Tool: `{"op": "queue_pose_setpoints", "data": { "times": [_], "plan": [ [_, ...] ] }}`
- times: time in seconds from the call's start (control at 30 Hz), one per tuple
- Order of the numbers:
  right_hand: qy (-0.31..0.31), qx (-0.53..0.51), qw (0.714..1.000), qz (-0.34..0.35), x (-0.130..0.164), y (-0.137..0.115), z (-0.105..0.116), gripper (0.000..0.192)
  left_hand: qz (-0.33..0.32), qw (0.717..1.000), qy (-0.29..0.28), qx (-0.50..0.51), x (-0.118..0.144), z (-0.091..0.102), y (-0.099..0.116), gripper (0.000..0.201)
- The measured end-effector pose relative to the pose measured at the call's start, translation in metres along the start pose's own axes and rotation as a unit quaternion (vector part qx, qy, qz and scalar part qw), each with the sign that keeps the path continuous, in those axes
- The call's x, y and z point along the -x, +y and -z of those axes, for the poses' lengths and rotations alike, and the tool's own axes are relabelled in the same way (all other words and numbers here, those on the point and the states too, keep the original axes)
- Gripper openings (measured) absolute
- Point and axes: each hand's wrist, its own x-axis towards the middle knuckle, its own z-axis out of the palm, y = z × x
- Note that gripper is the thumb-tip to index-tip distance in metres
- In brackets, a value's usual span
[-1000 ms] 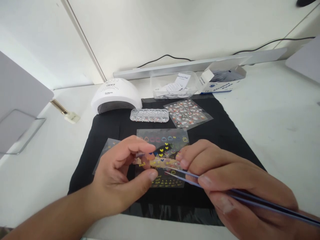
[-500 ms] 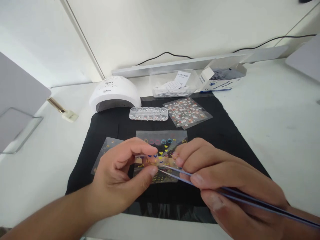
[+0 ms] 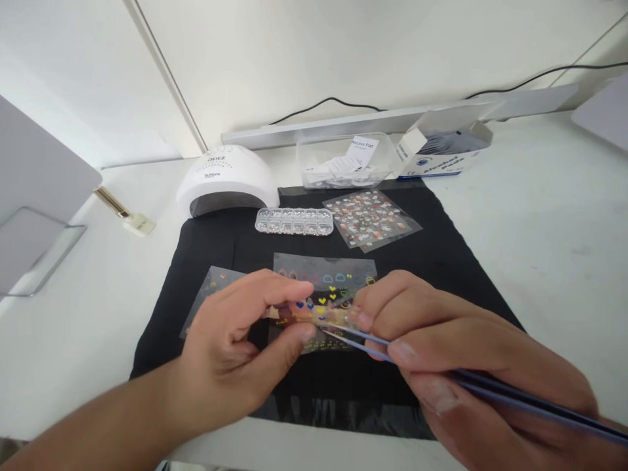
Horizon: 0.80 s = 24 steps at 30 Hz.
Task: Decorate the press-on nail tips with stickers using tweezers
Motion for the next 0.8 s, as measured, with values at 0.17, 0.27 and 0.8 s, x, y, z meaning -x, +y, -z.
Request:
{"op": "queue_pose_setpoints", "data": {
  "times": [0.17, 0.27, 0.8],
  "plan": [
    [-0.009, -0.006, 1.000, -0.008, 0.0028, -0.0004, 0.0019, 0.042, -0.026, 1.000, -0.003, 0.014, -0.0042, -0.0006, 0.0008, 0.039],
    [-0.003, -0.002, 1.000, 0.003, 0.0047, -0.0005, 0.0043, 0.041, -0.038, 0.999, -0.010, 0.004, -0.0061, -0.0002, 0.0004, 0.034],
    [-0.038, 0.041, 0.998, 0.003, 0.0010, -0.0009, 0.0050, 0.038, -0.032, 0.998, -0.016, -0.046, -0.0054, 0.0013, 0.0000, 0.023]
  ]
}}
